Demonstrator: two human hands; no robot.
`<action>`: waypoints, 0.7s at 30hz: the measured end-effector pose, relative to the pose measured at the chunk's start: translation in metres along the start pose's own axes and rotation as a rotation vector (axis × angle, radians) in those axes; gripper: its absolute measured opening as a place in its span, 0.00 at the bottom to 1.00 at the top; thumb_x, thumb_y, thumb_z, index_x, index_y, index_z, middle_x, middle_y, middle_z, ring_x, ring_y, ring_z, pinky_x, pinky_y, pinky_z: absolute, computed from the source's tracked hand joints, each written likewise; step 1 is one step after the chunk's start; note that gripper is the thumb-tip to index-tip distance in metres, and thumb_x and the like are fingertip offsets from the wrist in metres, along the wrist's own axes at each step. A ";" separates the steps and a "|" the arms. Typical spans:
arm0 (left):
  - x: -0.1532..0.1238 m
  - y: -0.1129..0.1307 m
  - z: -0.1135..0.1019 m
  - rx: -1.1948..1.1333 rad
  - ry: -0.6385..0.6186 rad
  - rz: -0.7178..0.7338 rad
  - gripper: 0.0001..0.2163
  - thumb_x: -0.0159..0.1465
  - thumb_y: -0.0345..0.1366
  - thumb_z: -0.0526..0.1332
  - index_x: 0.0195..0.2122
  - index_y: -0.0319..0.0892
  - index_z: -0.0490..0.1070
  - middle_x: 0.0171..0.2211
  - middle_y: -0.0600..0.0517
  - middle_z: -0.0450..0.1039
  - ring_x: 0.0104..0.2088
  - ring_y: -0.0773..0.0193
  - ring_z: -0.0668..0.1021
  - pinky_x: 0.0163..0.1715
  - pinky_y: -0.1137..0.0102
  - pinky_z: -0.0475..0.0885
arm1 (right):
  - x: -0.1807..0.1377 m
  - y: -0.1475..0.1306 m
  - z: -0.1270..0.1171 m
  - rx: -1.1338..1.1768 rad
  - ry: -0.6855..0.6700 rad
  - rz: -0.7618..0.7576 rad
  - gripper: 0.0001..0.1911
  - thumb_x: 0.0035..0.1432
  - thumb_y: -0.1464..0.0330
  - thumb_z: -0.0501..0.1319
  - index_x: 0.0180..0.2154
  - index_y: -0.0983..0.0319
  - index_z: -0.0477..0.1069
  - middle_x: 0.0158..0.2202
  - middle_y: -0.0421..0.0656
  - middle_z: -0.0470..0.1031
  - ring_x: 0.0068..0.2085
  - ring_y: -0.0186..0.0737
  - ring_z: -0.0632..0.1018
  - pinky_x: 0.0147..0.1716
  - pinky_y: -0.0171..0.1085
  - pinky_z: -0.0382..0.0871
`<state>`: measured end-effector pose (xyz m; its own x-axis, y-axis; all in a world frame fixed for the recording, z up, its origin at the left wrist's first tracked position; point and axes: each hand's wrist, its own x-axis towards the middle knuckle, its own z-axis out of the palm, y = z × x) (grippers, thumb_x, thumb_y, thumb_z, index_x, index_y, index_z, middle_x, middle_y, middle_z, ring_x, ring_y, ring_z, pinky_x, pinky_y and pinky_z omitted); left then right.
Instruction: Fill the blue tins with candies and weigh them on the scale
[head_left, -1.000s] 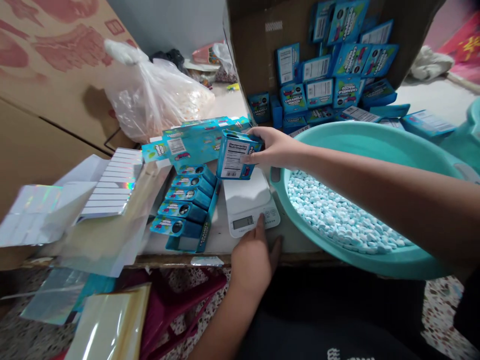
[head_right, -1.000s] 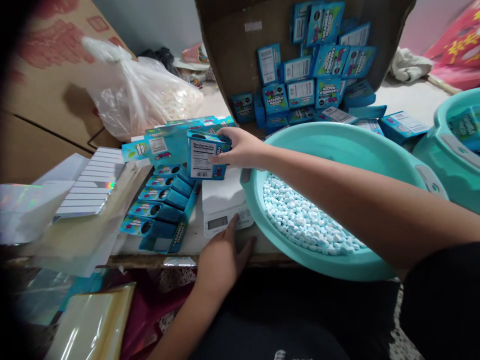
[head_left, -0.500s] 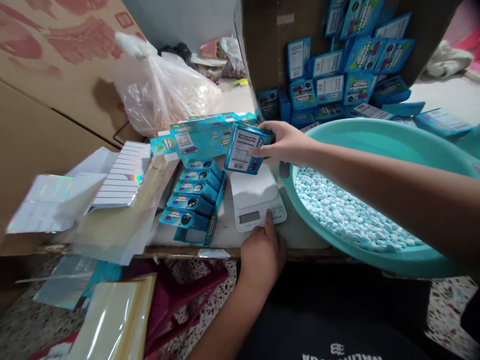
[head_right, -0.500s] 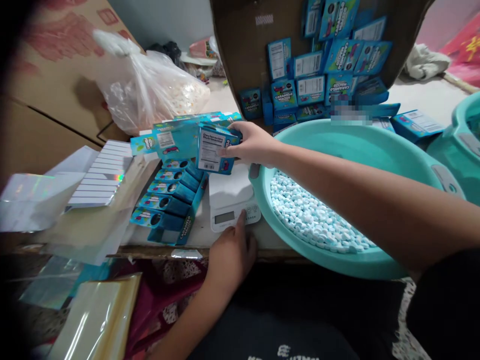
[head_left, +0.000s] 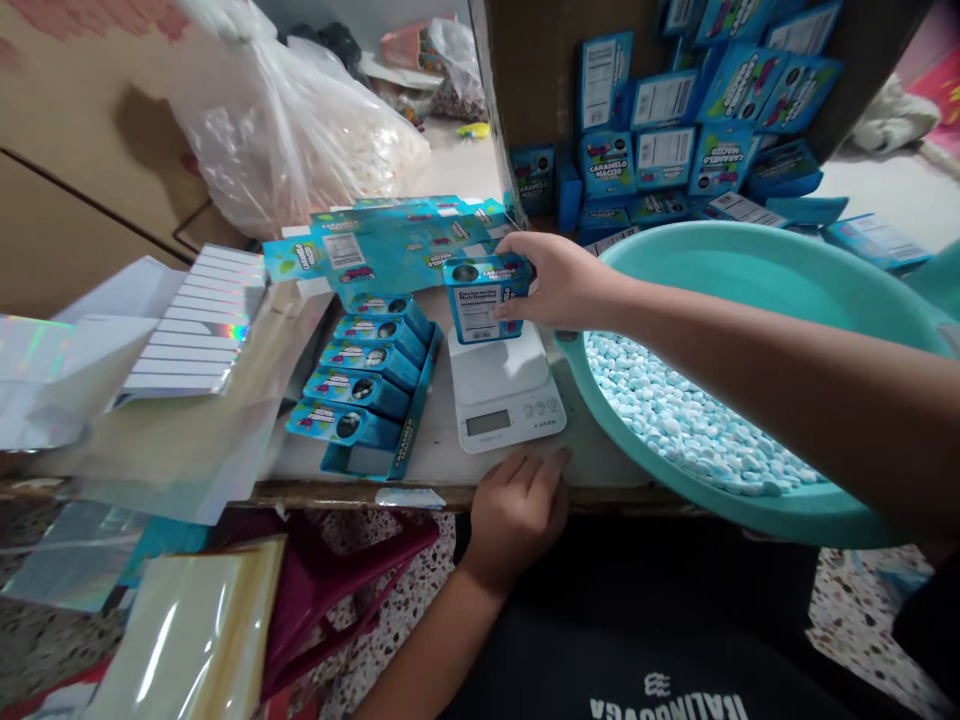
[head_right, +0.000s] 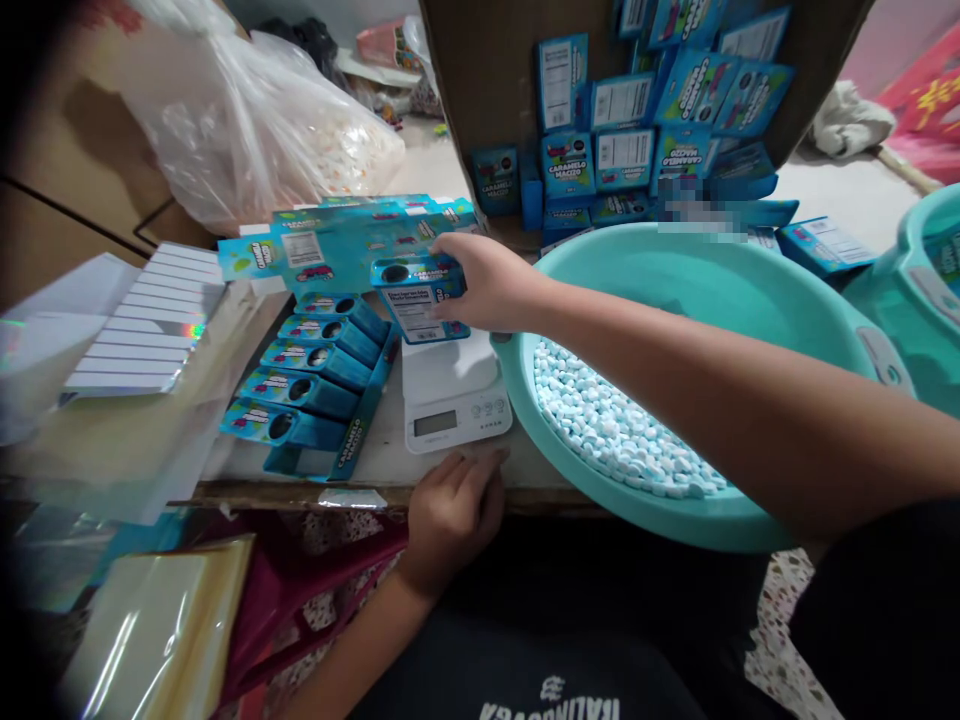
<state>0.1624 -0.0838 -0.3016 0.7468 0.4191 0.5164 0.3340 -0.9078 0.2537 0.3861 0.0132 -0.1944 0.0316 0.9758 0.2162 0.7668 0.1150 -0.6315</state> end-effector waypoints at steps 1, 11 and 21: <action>-0.002 -0.001 0.000 -0.004 0.003 0.050 0.12 0.66 0.27 0.58 0.50 0.39 0.71 0.28 0.51 0.75 0.29 0.59 0.75 0.29 0.64 0.69 | 0.000 -0.001 0.002 -0.058 -0.030 -0.006 0.26 0.48 0.67 0.74 0.49 0.62 0.72 0.46 0.45 0.74 0.47 0.50 0.75 0.50 0.46 0.71; -0.002 0.000 0.001 0.007 0.020 0.080 0.07 0.64 0.28 0.60 0.43 0.40 0.74 0.26 0.52 0.70 0.28 0.58 0.71 0.27 0.63 0.63 | -0.001 -0.005 0.006 -0.309 -0.172 -0.065 0.28 0.53 0.63 0.70 0.54 0.63 0.69 0.45 0.49 0.77 0.42 0.50 0.76 0.37 0.42 0.69; -0.003 -0.001 0.002 -0.004 0.003 0.069 0.08 0.65 0.28 0.60 0.43 0.41 0.73 0.27 0.52 0.70 0.29 0.58 0.71 0.28 0.63 0.63 | -0.014 -0.010 0.016 -0.248 -0.055 -0.144 0.41 0.56 0.57 0.68 0.65 0.64 0.57 0.65 0.56 0.58 0.59 0.58 0.70 0.54 0.51 0.69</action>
<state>0.1614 -0.0845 -0.3048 0.7662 0.3560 0.5350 0.2796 -0.9343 0.2212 0.3681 0.0016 -0.2032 -0.1186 0.9621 0.2454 0.8945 0.2108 -0.3942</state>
